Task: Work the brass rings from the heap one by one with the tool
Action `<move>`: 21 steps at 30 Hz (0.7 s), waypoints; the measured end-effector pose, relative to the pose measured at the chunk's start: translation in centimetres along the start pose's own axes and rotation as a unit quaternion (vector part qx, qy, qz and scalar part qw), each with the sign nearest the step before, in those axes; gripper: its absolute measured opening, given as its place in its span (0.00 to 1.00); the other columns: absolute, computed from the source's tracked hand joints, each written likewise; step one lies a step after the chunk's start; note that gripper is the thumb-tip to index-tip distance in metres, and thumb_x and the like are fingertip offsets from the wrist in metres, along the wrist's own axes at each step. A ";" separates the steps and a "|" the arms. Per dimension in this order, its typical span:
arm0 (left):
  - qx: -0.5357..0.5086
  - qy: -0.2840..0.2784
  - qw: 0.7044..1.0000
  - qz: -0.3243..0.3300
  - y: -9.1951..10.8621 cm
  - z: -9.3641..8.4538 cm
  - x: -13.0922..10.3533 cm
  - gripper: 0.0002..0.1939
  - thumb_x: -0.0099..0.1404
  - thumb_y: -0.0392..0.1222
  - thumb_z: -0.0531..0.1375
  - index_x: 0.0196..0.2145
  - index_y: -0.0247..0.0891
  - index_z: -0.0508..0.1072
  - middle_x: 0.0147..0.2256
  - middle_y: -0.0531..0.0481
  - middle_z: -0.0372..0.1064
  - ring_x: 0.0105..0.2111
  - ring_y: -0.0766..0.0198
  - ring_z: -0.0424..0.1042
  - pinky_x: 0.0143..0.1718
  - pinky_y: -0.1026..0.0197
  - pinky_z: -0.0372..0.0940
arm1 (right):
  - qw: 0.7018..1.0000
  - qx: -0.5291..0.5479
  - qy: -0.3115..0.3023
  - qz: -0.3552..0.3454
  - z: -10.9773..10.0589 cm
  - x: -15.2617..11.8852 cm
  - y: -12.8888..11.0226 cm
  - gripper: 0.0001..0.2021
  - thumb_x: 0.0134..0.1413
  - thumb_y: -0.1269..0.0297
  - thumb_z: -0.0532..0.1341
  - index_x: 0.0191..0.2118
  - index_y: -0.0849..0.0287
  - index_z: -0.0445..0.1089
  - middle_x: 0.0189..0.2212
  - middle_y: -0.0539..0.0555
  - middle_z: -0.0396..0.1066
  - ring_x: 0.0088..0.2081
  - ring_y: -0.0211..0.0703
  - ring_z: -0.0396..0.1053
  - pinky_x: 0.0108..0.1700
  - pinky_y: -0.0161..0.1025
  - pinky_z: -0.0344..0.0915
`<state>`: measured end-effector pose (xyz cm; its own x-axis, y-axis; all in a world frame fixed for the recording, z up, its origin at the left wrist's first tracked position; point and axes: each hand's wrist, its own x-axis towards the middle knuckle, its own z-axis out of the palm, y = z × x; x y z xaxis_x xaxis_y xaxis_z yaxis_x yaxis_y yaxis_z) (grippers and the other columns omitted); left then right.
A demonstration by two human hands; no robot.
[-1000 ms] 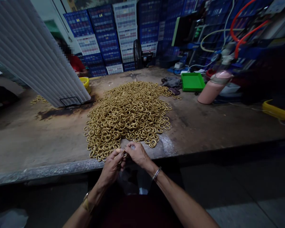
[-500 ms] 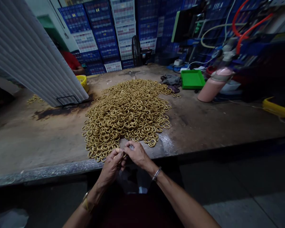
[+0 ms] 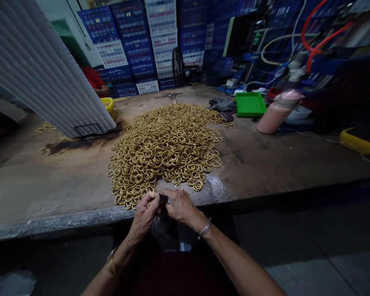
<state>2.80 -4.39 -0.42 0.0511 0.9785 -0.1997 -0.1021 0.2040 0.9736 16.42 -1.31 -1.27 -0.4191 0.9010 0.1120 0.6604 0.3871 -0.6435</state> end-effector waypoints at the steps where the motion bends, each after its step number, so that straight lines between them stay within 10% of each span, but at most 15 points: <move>1: 0.005 0.001 1.000 0.004 0.0 0.0 0.0 0.15 0.55 0.53 0.58 0.28 0.38 0.64 0.17 0.59 0.57 0.14 0.74 0.55 0.17 0.70 0.53 | 1.000 -0.010 -0.006 -0.003 0.0 -0.1 0.0 0.06 0.43 0.72 0.53 0.26 0.58 0.66 0.20 0.49 0.66 0.24 0.37 0.60 0.27 0.33 0.49; 15: 0.011 -0.014 1.000 0.018 0.0 -0.1 -1.0 0.12 0.58 0.50 0.56 0.27 0.39 0.63 0.16 0.59 0.56 0.15 0.73 0.55 0.18 0.69 0.53 | 0.989 -0.122 -0.056 0.057 -0.4 -0.4 -0.4 0.10 0.45 0.72 0.52 0.33 0.57 0.67 0.26 0.53 0.70 0.28 0.41 0.66 0.28 0.35 0.48; 21: -0.055 -0.160 0.980 -0.108 0.1 -0.4 -3.8 0.12 0.59 0.50 0.56 0.28 0.38 0.63 0.17 0.57 0.58 0.14 0.74 0.54 0.16 0.70 0.53 | 0.981 -0.146 0.028 0.127 -0.9 -0.1 0.7 0.09 0.48 0.71 0.53 0.37 0.58 0.66 0.30 0.54 0.71 0.33 0.42 0.67 0.32 0.34 0.51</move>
<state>2.19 -8.08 0.37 0.3906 0.8565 -0.3373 -0.1597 0.4239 0.8915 17.49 -0.98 -1.09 -0.1879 0.9819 0.0230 0.8925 0.1805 -0.4133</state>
